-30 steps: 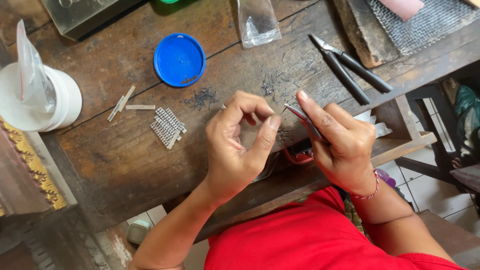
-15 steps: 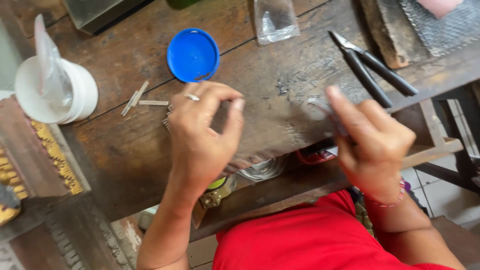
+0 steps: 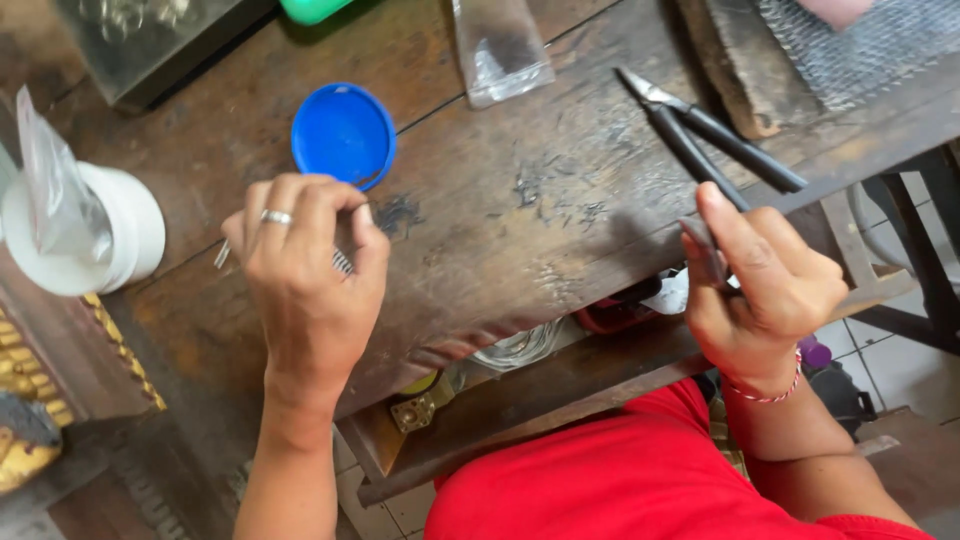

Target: Using pliers to apply small protective tape strips to jewelry components on a wooden workbench.

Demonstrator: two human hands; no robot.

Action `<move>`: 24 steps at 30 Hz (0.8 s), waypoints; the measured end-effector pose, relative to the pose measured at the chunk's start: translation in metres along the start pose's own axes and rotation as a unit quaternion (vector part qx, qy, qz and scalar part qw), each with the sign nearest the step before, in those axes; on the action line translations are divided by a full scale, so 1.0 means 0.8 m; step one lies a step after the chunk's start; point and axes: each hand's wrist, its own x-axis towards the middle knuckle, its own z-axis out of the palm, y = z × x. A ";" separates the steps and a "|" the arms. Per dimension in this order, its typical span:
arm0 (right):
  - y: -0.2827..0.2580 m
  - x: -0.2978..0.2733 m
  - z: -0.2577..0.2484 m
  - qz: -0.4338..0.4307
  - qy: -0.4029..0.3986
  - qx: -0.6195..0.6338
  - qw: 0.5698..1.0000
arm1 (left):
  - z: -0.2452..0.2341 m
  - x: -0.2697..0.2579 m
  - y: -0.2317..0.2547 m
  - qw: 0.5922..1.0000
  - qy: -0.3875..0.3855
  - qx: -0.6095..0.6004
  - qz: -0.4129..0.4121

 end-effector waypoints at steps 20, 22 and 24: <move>0.000 0.000 -0.006 0.014 0.032 0.003 0.999 | 0.003 0.034 0.042 0.997 -0.039 -0.048 0.037; 0.000 0.001 -0.007 0.021 0.038 0.000 0.999 | 0.014 0.047 0.061 0.992 -0.052 -0.111 0.041; -0.001 0.001 -0.008 0.035 0.041 0.003 0.999 | 0.032 0.056 0.078 0.981 -0.082 -0.166 0.064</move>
